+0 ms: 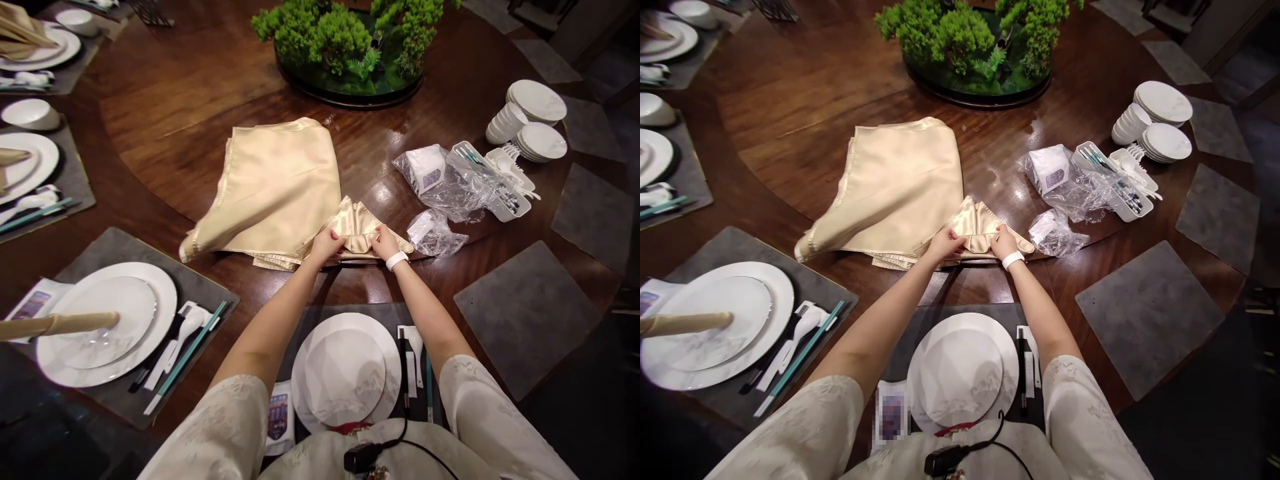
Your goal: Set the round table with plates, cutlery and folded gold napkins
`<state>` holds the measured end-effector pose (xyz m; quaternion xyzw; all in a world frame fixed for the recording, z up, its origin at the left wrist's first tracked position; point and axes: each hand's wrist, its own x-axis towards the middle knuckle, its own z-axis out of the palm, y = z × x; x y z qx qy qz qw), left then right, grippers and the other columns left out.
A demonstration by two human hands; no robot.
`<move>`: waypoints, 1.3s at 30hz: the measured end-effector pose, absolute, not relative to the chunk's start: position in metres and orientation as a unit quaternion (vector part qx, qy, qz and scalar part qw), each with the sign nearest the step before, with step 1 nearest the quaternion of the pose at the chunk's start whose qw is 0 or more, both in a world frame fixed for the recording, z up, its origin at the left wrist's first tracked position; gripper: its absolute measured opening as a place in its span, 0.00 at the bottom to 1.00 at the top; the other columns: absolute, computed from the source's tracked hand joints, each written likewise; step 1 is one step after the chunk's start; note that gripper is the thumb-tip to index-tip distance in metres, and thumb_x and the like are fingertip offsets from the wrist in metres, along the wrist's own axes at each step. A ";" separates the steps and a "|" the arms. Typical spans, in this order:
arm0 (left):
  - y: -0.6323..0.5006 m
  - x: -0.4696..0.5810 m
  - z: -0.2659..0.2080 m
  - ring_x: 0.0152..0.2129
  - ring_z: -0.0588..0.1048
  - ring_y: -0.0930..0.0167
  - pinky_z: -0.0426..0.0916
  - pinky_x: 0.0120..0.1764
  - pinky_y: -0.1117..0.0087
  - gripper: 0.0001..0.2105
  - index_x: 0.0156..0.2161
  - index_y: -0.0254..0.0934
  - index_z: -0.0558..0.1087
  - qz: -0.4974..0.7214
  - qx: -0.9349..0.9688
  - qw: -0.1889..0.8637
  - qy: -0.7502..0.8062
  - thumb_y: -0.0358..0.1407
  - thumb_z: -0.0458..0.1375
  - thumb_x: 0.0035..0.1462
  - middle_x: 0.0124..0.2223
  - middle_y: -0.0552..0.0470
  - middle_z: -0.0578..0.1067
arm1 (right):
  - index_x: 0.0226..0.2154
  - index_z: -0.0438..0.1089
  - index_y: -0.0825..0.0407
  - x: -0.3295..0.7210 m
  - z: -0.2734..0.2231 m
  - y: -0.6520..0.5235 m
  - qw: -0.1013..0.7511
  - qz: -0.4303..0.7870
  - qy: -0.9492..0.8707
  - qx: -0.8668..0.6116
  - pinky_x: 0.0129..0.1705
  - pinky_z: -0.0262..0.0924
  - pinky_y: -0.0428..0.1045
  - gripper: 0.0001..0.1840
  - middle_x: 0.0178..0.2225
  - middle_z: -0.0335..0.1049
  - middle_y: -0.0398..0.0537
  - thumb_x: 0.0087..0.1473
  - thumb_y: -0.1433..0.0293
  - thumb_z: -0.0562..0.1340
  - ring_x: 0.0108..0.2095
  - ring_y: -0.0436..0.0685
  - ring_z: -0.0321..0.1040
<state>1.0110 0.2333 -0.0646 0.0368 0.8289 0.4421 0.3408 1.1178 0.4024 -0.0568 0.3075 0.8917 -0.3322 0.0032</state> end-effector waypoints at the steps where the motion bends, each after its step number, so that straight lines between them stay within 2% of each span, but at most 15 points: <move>1: 0.233 1.011 -0.066 0.26 0.79 0.66 0.72 0.28 0.71 0.11 0.39 0.38 0.66 0.431 0.047 0.338 0.836 0.36 0.63 0.53 0.27 0.53 0.75 | 0.49 0.66 0.56 1.119 -0.054 0.398 -0.019 -0.290 0.907 0.306 0.47 0.66 0.55 0.16 0.36 0.73 0.56 0.60 0.70 0.54 0.40 0.62 0.72; 4: 0.233 1.010 -0.071 0.25 0.78 0.67 0.71 0.29 0.70 0.11 0.39 0.38 0.68 0.410 0.070 0.326 0.849 0.37 0.63 0.52 0.27 0.52 0.76 | 0.51 0.70 0.59 1.122 -0.050 0.375 -0.077 -0.196 0.947 0.243 0.56 0.60 0.59 0.20 0.50 0.71 0.68 0.63 0.71 0.49 0.53 0.67 0.68; 5: 0.233 1.009 -0.073 0.25 0.78 0.67 0.71 0.30 0.70 0.11 0.39 0.37 0.69 0.404 0.078 0.319 0.854 0.38 0.63 0.52 0.27 0.52 0.76 | 0.53 0.69 0.58 1.123 -0.051 0.365 -0.081 -0.180 0.961 0.194 0.61 0.57 0.61 0.21 0.54 0.69 0.68 0.64 0.71 0.49 0.58 0.68 0.64; 8: 0.231 1.010 -0.074 0.27 0.77 0.68 0.71 0.35 0.70 0.10 0.39 0.37 0.70 0.379 0.106 0.297 0.870 0.39 0.61 0.54 0.27 0.52 0.76 | 0.62 0.64 0.55 1.126 -0.063 0.338 -0.047 -0.169 0.982 0.067 0.69 0.42 0.65 0.26 0.65 0.60 0.60 0.64 0.71 0.50 0.68 0.67 0.50; 11: 0.226 1.015 -0.068 0.30 0.77 0.67 0.70 0.38 0.68 0.09 0.41 0.36 0.70 0.333 0.155 0.273 0.889 0.38 0.58 0.57 0.30 0.50 0.76 | 0.66 0.59 0.57 1.131 -0.078 0.326 -0.005 -0.178 0.983 0.054 0.72 0.34 0.67 0.28 0.69 0.54 0.57 0.65 0.69 0.49 0.71 0.67 0.45; 14: 0.216 1.026 -0.058 0.36 0.77 0.63 0.70 0.41 0.66 0.18 0.50 0.32 0.67 0.257 0.275 0.243 0.894 0.33 0.60 0.54 0.38 0.44 0.78 | 0.67 0.56 0.60 1.136 -0.086 0.327 0.017 -0.178 0.983 0.052 0.73 0.31 0.67 0.31 0.71 0.49 0.57 0.65 0.67 0.51 0.72 0.67 0.42; 16: 0.209 1.034 -0.053 0.41 0.77 0.58 0.70 0.43 0.63 0.21 0.53 0.30 0.66 0.180 0.365 0.199 0.892 0.30 0.60 0.52 0.44 0.37 0.76 | 0.68 0.54 0.60 1.138 -0.087 0.328 0.023 -0.173 0.983 0.048 0.73 0.30 0.66 0.32 0.71 0.47 0.58 0.65 0.66 0.53 0.72 0.67 0.40; 18: 0.205 1.040 -0.048 0.46 0.76 0.54 0.69 0.44 0.60 0.20 0.53 0.30 0.67 0.096 0.424 0.149 0.888 0.28 0.58 0.54 0.48 0.33 0.74 | 0.69 0.54 0.60 1.139 -0.087 0.328 0.027 -0.169 0.984 0.051 0.73 0.31 0.66 0.33 0.71 0.47 0.58 0.65 0.66 0.54 0.72 0.67 0.41; 23: 0.205 1.044 -0.041 0.44 0.77 0.54 0.68 0.43 0.59 0.17 0.56 0.31 0.69 -0.026 0.487 0.114 0.865 0.28 0.48 0.63 0.45 0.34 0.76 | 0.68 0.56 0.61 1.137 -0.093 0.325 0.014 -0.169 0.984 0.060 0.72 0.32 0.66 0.32 0.71 0.48 0.59 0.65 0.67 0.54 0.72 0.67 0.43; 26: 0.204 1.043 -0.039 0.44 0.76 0.54 0.67 0.43 0.58 0.18 0.57 0.31 0.69 -0.057 0.502 0.090 0.858 0.29 0.46 0.65 0.46 0.34 0.76 | 0.67 0.57 0.61 1.136 -0.097 0.324 0.002 -0.176 0.982 0.065 0.72 0.34 0.66 0.30 0.70 0.51 0.58 0.65 0.68 0.54 0.71 0.67 0.45; 31: 0.195 1.037 -0.041 0.44 0.75 0.55 0.65 0.42 0.59 0.18 0.58 0.34 0.69 -0.057 0.513 0.075 0.853 0.32 0.49 0.66 0.47 0.33 0.75 | 0.66 0.59 0.59 1.134 -0.100 0.322 -0.024 -0.188 0.979 0.074 0.72 0.35 0.66 0.30 0.69 0.53 0.58 0.65 0.68 0.55 0.71 0.66 0.47; 34: 0.191 1.033 -0.039 0.43 0.75 0.55 0.64 0.43 0.59 0.19 0.58 0.33 0.70 -0.052 0.518 0.076 0.850 0.31 0.48 0.65 0.46 0.33 0.76 | 0.65 0.61 0.58 1.134 -0.097 0.319 -0.029 -0.202 0.975 0.084 0.72 0.35 0.66 0.28 0.69 0.54 0.57 0.64 0.68 0.55 0.70 0.65 0.48; 39: 0.203 1.025 -0.016 0.43 0.75 0.55 0.63 0.46 0.55 0.15 0.48 0.29 0.75 -0.077 0.533 0.066 0.840 0.28 0.48 0.64 0.42 0.33 0.77 | 0.63 0.64 0.55 1.127 -0.082 0.317 -0.009 -0.241 0.963 0.123 0.72 0.37 0.65 0.28 0.66 0.61 0.55 0.62 0.79 0.51 0.69 0.62 0.51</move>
